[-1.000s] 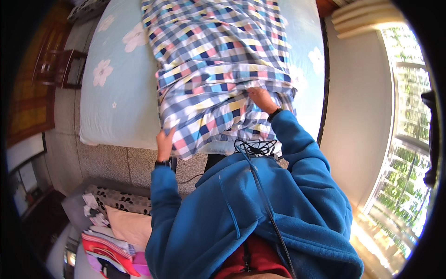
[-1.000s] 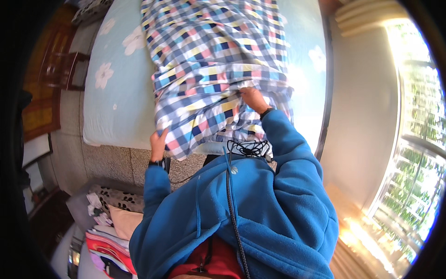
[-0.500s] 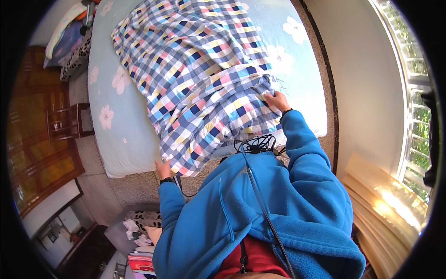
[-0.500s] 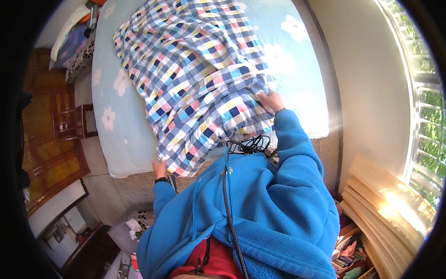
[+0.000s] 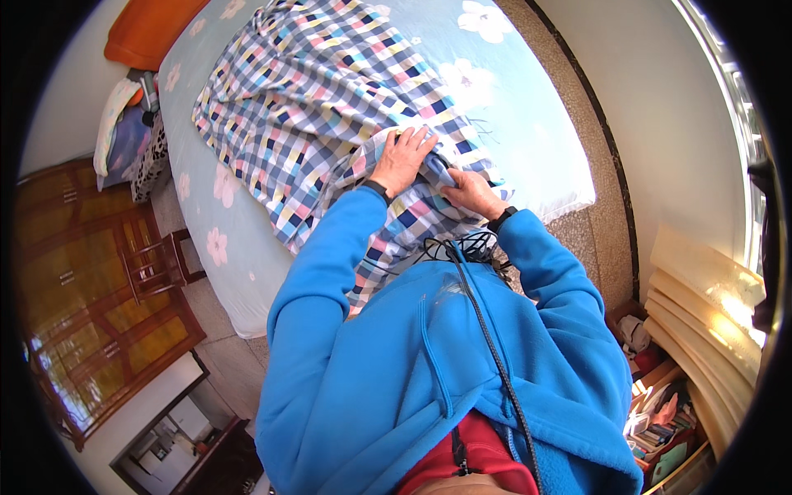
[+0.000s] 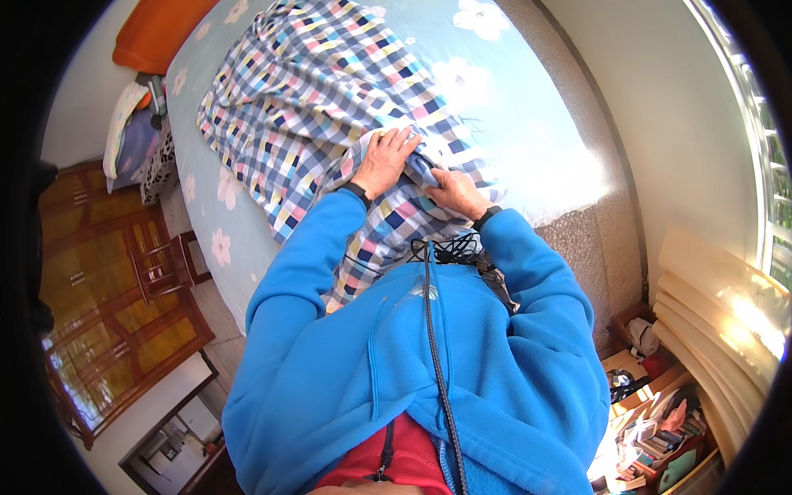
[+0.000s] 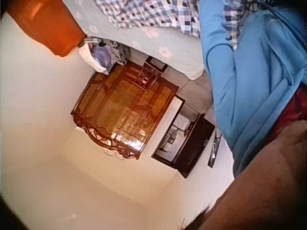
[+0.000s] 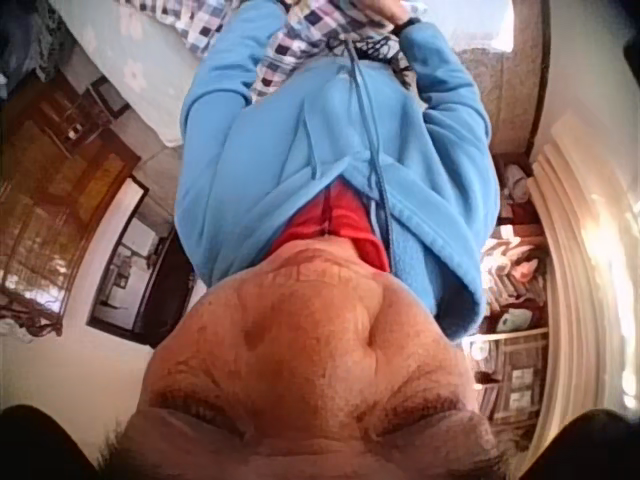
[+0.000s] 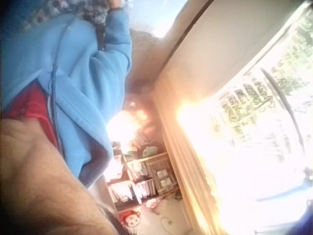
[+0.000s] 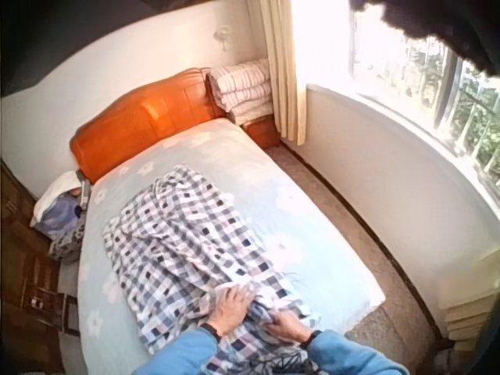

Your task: The person folds a multicolored checkered blanket on a bed. They repeatedly smooth, align, and fold the blanket into a compact shape, then unfold and refold it several times before leaving it partially folded on the bed.

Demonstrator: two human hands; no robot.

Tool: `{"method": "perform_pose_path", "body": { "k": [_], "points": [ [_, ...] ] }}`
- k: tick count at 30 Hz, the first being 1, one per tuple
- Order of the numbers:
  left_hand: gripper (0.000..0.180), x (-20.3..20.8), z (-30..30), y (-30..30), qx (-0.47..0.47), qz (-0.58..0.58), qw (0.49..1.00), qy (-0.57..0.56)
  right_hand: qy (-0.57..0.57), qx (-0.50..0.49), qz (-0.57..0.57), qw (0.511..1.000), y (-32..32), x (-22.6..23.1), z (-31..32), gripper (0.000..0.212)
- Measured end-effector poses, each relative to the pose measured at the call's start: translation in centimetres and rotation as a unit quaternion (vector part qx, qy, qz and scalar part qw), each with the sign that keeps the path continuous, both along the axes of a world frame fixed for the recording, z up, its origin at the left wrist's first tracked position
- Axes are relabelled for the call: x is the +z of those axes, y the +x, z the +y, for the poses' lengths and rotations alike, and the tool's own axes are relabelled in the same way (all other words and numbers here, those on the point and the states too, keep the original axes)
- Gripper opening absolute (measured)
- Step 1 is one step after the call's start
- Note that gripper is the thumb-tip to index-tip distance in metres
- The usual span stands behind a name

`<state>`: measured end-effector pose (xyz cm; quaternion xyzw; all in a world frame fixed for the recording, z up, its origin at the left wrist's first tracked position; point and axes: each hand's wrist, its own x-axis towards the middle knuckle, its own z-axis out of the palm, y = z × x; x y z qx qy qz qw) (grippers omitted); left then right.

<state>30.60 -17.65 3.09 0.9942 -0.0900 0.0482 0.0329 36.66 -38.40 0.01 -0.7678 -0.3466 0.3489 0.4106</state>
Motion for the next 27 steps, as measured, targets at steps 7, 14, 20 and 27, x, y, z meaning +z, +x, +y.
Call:
{"method": "perform_pose_path", "body": {
  "k": [7,14,20,27],
  "points": [
    [0.031,-0.2,5.1,5.8,-0.001,0.285,0.95,-0.13,0.02,-0.006,-0.029,0.999,0.8,0.7,-1.4,0.018],
    [0.026,1.0,10.3,7.8,0.154,0.212,0.956,-0.133,0.098,0.028,-0.125,0.987,0.6,1.7,-2.0,0.019],
    [0.022,1.0,15.9,7.8,0.304,0.137,0.943,-0.01,0.158,0.062,-0.123,0.978,-0.8,3.0,-6.0,0.02],
    [0.019,-0.8,14.4,6.4,0.363,-0.064,0.915,-0.165,0.035,-0.043,0.085,0.995,-1.0,1.5,-9.3,0.014]
  ]
}}
